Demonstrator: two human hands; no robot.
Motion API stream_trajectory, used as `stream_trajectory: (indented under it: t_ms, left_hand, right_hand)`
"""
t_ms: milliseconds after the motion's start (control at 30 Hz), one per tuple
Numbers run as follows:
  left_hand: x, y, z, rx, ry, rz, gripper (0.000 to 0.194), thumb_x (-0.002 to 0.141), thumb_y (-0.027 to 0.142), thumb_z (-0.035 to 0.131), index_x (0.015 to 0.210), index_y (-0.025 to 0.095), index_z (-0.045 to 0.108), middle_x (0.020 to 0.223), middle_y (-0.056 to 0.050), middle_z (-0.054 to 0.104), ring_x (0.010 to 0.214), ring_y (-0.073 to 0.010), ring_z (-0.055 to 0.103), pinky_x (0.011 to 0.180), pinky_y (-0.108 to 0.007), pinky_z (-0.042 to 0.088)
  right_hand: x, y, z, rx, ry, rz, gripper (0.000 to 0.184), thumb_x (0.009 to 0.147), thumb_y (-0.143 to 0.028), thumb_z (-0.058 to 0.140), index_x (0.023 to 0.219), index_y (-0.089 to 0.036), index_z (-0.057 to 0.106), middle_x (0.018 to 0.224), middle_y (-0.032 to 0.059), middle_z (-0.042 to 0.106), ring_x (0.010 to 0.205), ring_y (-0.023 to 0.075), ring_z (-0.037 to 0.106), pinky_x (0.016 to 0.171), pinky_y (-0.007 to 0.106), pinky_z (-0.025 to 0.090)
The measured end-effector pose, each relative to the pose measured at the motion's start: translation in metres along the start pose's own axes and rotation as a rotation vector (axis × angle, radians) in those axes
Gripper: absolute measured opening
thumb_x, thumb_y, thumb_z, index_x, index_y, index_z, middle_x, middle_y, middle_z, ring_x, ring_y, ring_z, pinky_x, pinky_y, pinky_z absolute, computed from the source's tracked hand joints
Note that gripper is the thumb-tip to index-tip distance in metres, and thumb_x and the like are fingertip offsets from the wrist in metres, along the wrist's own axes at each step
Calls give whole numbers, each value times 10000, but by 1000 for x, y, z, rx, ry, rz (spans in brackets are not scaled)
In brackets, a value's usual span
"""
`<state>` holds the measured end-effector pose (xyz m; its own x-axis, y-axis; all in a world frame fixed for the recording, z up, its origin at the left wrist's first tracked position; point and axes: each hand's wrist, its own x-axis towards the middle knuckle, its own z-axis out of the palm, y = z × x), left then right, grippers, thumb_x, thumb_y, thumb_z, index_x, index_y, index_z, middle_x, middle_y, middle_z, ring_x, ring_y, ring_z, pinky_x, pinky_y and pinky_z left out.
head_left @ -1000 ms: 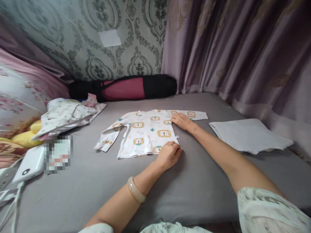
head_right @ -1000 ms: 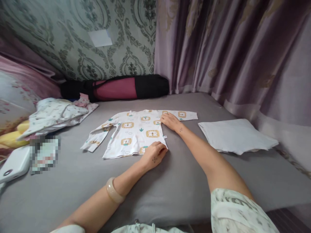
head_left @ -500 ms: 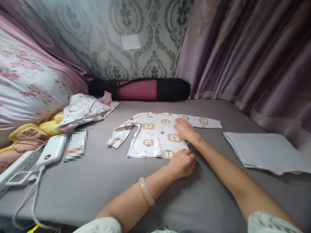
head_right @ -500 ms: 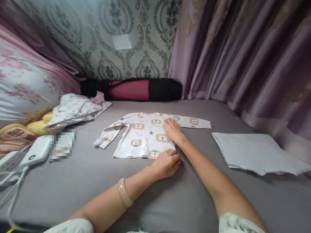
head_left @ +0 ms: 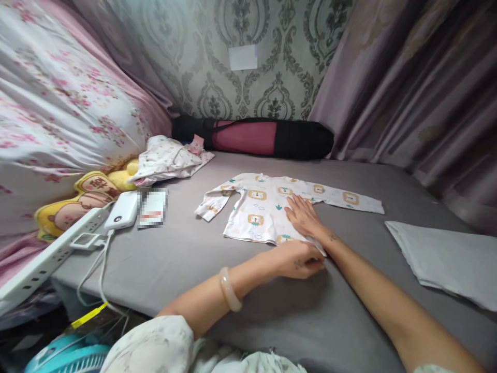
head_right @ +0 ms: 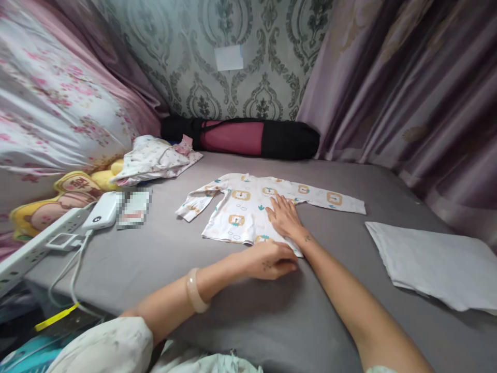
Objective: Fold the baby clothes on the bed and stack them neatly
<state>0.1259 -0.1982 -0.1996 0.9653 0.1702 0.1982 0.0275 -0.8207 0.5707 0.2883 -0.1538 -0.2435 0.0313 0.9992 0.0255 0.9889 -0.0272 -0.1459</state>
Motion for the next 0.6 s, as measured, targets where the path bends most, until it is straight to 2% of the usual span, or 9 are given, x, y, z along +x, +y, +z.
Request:
stream_trajectory:
  t_ms: [100,200,300,333,400,467,533,600]
  left_hand:
    - [-29,-29,-36,-9,220,-314,217,899,205,472,878,195,688,863,-36,714,779,-151,640,738,-228,479]
    - [-66,-73,-73,134,499,-638,221,871,191,480,873,190,701,918,-60,721,838,-180,640,785,-258,482]
    - [-95,-110,-99,270,668,-847,196,828,186,516,856,186,710,924,-77,721,891,-211,640,832,-290,469]
    - [-101,-118,-104,259,676,-918,190,819,192,520,814,190,709,872,-72,720,852,-212,644,799,-289,472]
    - [-103,-128,-111,145,660,-1033,201,807,210,525,693,186,688,681,-55,681,698,-196,635,695,-276,467]
    - [-95,-134,-113,-79,666,-1111,231,790,213,540,586,173,641,506,-26,585,526,-156,569,587,-251,435]
    - [-82,-138,-113,-290,713,-1153,250,774,193,551,530,160,596,420,4,503,415,-112,477,506,-227,389]
    - [-70,-143,-114,-402,763,-1177,256,773,179,544,519,154,568,389,26,456,365,-82,406,458,-209,350]
  right_hand:
    - [-8,-8,-3,3,-1,-29,634,989,-471,189,1516,-142,309,1611,126,181,1486,264,118,1196,491,87]
    - [-21,-25,-8,26,-56,-95,649,984,-489,212,1521,-136,304,1613,139,157,1491,265,77,1196,496,84]
    - [-27,-50,-12,91,-125,-178,646,983,-511,227,1521,-164,312,1614,122,167,1491,251,85,1197,476,112]
    - [-25,-59,-13,113,-126,-198,634,983,-513,239,1516,-180,325,1611,114,186,1489,249,106,1196,472,124]
    - [-17,-77,-12,152,-92,-237,593,985,-487,275,1494,-197,367,1593,111,255,1477,250,175,1188,465,157]
    - [-4,-96,-10,188,-39,-271,538,986,-418,310,1458,-184,418,1557,124,334,1448,249,258,1173,454,206]
    - [9,-113,-6,218,8,-289,487,978,-336,336,1414,-163,469,1516,140,399,1413,243,328,1156,429,254]
    - [17,-129,-1,239,25,-287,463,967,-289,362,1386,-142,495,1491,152,432,1393,240,361,1150,401,271]
